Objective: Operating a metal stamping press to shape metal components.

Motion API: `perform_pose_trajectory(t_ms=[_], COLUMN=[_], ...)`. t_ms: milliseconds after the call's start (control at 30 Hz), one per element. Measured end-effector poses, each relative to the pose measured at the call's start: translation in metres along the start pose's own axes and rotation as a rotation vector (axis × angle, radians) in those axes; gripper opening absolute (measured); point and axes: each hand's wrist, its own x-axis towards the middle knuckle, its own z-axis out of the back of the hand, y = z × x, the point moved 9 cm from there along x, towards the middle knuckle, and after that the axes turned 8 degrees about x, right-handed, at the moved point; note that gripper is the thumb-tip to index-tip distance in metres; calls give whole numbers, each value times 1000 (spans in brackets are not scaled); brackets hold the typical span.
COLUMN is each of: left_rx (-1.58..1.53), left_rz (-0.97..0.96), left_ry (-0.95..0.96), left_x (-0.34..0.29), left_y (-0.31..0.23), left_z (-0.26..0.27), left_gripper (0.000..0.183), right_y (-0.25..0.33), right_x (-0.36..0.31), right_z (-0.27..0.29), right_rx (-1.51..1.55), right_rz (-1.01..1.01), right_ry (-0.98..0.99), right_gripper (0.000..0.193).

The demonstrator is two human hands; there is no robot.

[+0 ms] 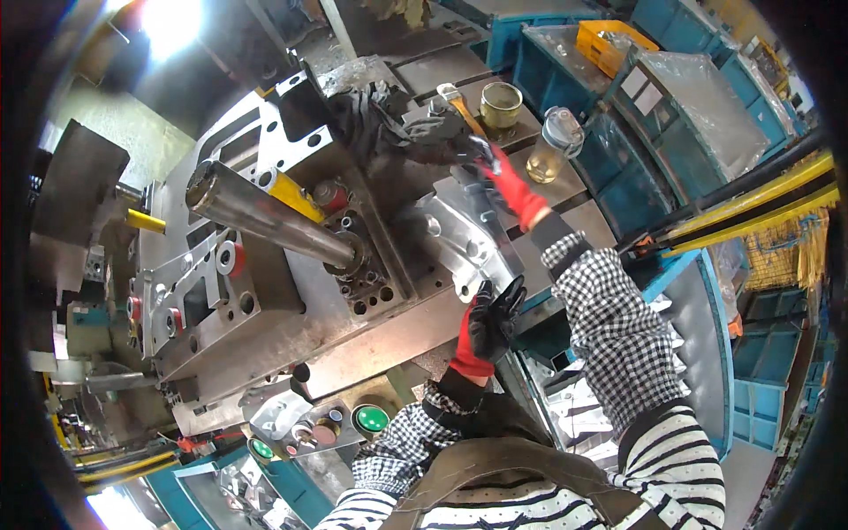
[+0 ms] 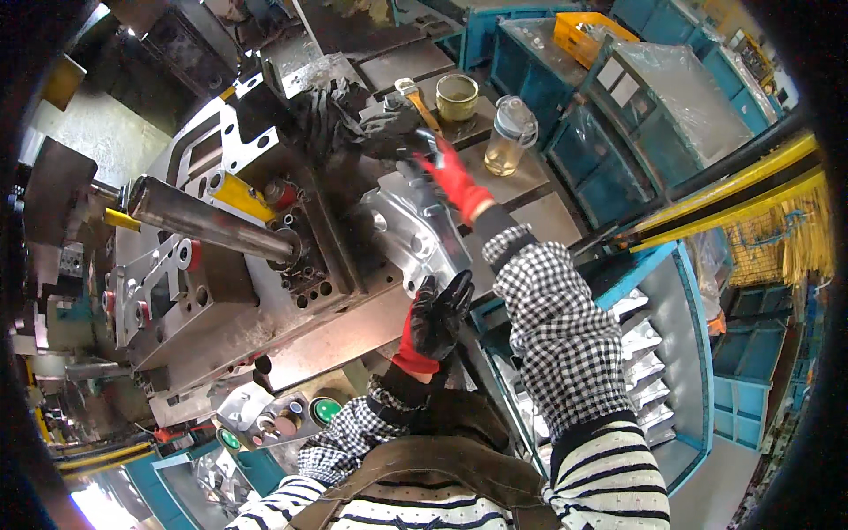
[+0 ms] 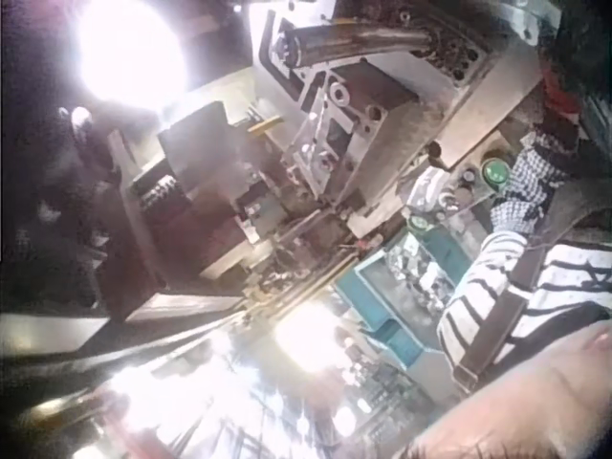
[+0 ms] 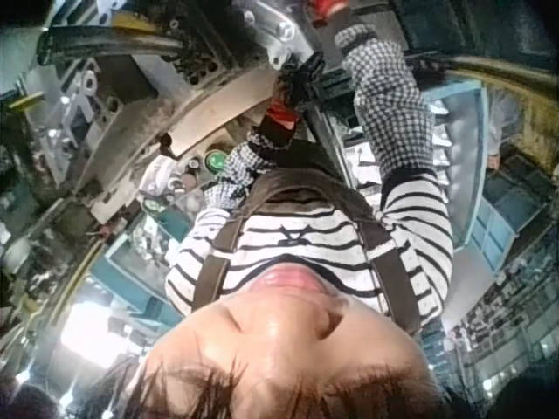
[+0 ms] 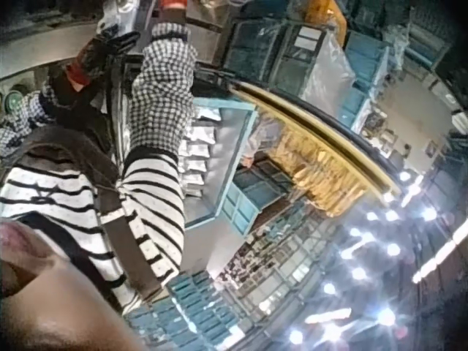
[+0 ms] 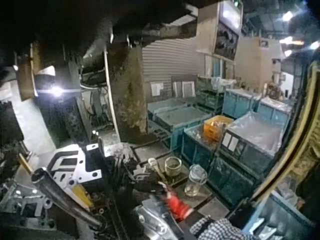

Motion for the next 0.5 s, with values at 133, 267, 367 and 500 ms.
perform_pose_trajectory(t_ms=[133,267,367,500], left_rx=[75,154,-118,64], left_rz=[-104,-17,140,33], left_ry=[-107,-137,-43,-177], left_x=[-7,-2,-13,-12], left_y=[-16,-5,-14,-18], left_z=[-2,4,9,6], left_gripper=[34,46,58,58], right_y=[-70,-128,-86,-64], right_x=[-53,-59,-54,-54], right_z=[-19,25,-23,-16], right_rx=[514,62,-184,-296], right_rz=[-374,-401,-450,-475], right_ry=[33,-171,-177,-185], right_gripper=[57,73,92,94])
